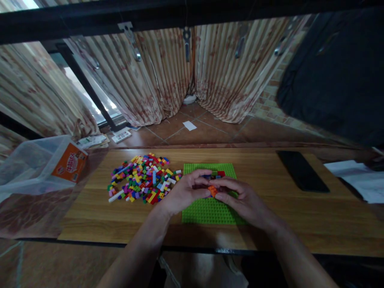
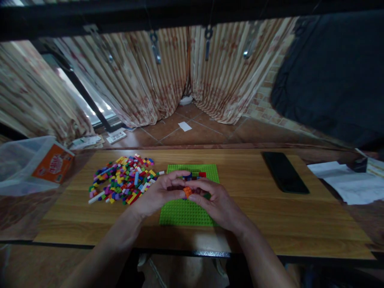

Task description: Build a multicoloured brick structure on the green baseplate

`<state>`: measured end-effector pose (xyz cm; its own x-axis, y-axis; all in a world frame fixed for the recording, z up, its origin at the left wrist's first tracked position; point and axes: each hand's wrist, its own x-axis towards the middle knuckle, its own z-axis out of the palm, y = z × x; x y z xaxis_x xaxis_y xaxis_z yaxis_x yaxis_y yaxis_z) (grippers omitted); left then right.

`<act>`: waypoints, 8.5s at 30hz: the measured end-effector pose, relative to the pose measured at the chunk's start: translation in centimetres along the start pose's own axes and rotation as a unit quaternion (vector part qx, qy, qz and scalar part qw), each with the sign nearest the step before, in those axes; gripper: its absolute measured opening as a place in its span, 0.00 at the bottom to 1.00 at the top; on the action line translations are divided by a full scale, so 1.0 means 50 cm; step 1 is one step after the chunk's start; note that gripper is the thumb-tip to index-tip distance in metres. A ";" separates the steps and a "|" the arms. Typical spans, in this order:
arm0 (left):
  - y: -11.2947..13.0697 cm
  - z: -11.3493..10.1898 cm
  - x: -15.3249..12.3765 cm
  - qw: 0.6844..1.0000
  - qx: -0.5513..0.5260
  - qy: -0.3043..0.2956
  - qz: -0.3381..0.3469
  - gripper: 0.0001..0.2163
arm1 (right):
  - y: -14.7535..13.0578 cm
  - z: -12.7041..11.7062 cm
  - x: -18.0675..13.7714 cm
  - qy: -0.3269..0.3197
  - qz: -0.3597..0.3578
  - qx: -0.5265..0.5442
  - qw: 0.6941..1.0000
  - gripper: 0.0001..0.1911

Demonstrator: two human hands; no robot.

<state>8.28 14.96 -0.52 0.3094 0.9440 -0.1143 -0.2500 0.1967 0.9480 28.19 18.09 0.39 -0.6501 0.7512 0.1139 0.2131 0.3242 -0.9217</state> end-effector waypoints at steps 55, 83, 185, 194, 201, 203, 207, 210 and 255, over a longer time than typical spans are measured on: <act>-0.012 -0.029 0.001 0.979 0.155 0.136 0.000 0.09 | 0.111 -0.024 0.055 0.208 0.153 -0.206 0.944 0.22; 0.005 -0.075 -0.018 0.963 0.188 0.190 0.023 0.10 | 0.102 -0.002 0.044 0.210 0.134 -0.293 0.923 0.26; 0.072 -0.230 -0.127 0.673 0.672 0.296 -0.082 0.03 | 0.092 -0.009 0.064 0.258 0.072 -0.335 0.903 0.19; 0.083 -0.171 -0.098 0.875 0.451 0.165 0.067 0.08 | 0.072 -0.011 0.066 0.295 0.065 -0.276 0.913 0.18; 0.034 -0.080 -0.050 0.945 0.321 0.048 0.035 0.08 | 0.064 0.004 0.069 0.300 0.030 -0.159 0.940 0.16; 0.020 -0.071 -0.038 0.942 0.329 0.055 0.043 0.08 | 0.062 0.008 0.068 0.286 0.012 -0.142 0.947 0.15; 0.002 -0.059 -0.020 0.920 0.381 0.068 0.068 0.09 | 0.055 0.012 0.065 0.250 -0.015 -0.142 0.958 0.13; -0.002 -0.049 -0.011 0.895 0.427 0.095 0.088 0.10 | 0.051 0.011 0.062 0.238 -0.015 -0.156 0.958 0.13; -0.066 -0.012 0.085 0.921 0.253 0.291 0.050 0.05 | 0.105 0.030 0.088 0.201 0.097 -0.090 0.971 0.15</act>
<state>9.85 18.47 -4.30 -0.2735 0.9617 -0.0192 0.2546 0.0916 0.9627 25.35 22.22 -4.53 -0.2564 0.9599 0.1133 0.4500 0.2223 -0.8649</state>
